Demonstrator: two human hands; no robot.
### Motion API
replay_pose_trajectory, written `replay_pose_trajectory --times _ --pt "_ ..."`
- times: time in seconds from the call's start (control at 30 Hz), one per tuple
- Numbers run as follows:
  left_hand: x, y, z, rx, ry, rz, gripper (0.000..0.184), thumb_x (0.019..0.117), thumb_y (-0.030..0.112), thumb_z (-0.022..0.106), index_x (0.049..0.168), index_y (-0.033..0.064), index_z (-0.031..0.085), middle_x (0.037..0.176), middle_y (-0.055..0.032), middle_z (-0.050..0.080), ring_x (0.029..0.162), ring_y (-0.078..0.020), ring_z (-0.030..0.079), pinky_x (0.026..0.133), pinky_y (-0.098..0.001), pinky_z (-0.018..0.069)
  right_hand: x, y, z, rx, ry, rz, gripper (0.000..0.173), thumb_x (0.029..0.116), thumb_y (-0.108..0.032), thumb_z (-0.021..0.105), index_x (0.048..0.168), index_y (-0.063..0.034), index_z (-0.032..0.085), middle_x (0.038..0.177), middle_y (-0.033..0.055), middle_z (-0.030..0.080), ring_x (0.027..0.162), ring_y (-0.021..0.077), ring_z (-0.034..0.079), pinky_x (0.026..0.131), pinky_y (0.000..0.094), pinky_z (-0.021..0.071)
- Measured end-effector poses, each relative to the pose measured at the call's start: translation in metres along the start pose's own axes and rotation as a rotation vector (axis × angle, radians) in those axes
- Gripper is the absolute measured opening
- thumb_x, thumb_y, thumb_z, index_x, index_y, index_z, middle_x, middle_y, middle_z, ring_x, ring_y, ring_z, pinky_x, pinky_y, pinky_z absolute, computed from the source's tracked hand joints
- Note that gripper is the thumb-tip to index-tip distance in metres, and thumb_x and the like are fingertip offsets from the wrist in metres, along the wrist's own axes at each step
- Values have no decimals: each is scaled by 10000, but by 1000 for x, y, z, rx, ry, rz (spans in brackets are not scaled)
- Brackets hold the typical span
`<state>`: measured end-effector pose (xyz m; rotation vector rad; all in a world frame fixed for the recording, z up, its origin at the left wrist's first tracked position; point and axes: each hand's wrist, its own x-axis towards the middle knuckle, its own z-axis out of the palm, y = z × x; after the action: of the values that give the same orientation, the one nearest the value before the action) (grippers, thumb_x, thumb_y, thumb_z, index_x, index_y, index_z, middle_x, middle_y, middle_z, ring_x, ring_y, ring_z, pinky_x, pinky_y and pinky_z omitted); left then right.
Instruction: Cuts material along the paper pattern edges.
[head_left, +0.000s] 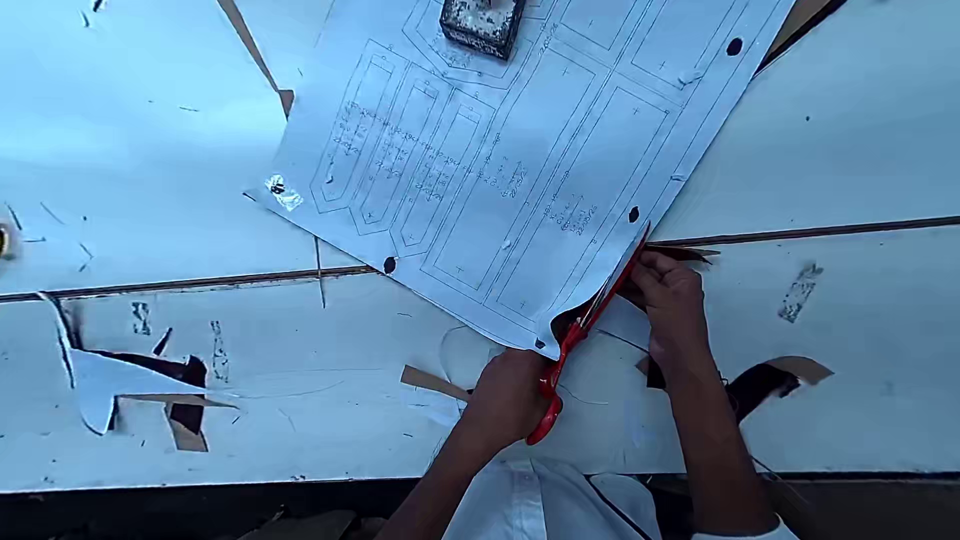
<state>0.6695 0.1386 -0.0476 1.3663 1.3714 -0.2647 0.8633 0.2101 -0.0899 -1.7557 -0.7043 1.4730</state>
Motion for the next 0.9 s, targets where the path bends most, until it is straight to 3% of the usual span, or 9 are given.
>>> replay_pose_trajectory --times 0.17,0.33,0.4,0.57,0.7,0.8,0.9 --pt "5 -1 -1 4 -19 -32 81 912 130 734 915 52 715 797 -101 680 786 -263 675 727 -482 546 1 -1 0 -13 8 -2 101 1004 -14 603 1084 -1 664 855 9 721 724 45 702 708 227 612" --pt "5 -3 -2 -10 -28 -7 105 930 137 703 967 41 719 854 -121 693 848 -279 682 784 -497 544 6 -8 0 -95 30 4 139 1049 -96 563 1114 1 638 843 28 705 673 60 681 650 241 595" --pt "5 -3 -3 -10 -47 -19 125 943 139 688 1002 34 721 890 -139 700 884 -302 686 812 -516 546 12 -10 0 -143 39 -20 180 1057 -108 548 1152 25 625 882 75 699 681 100 680 639 280 593" --pt "5 -1 -2 -30 -29 6 155 939 153 690 1041 39 712 925 -133 702 912 -293 685 832 -519 548 19 -7 -1 -137 38 -65 132 1041 -80 566 1082 26 635 830 58 680 650 83 659 613 263 580" --pt "9 13 -10 -14 -80 -49 157 950 176 701 966 19 702 869 -138 682 862 -301 673 795 -518 539 15 -8 -3 -90 20 -51 130 1036 -60 561 1114 12 636 849 31 681 676 59 657 630 241 576" --pt "12 18 -14 21 -93 -72 152 940 171 706 931 20 696 851 -133 679 845 -293 674 779 -505 539 9 -6 -7 -92 -20 -83 148 1059 -134 553 1148 -45 629 881 0 684 686 33 647 629 214 559" --pt "15 19 -14 43 -84 -78 142 932 160 710 909 20 694 845 -136 678 847 -296 674 776 -504 536 13 -8 -5 -88 -3 -58 130 1050 -114 567 1126 -31 632 858 7 687 674 33 650 623 214 564"
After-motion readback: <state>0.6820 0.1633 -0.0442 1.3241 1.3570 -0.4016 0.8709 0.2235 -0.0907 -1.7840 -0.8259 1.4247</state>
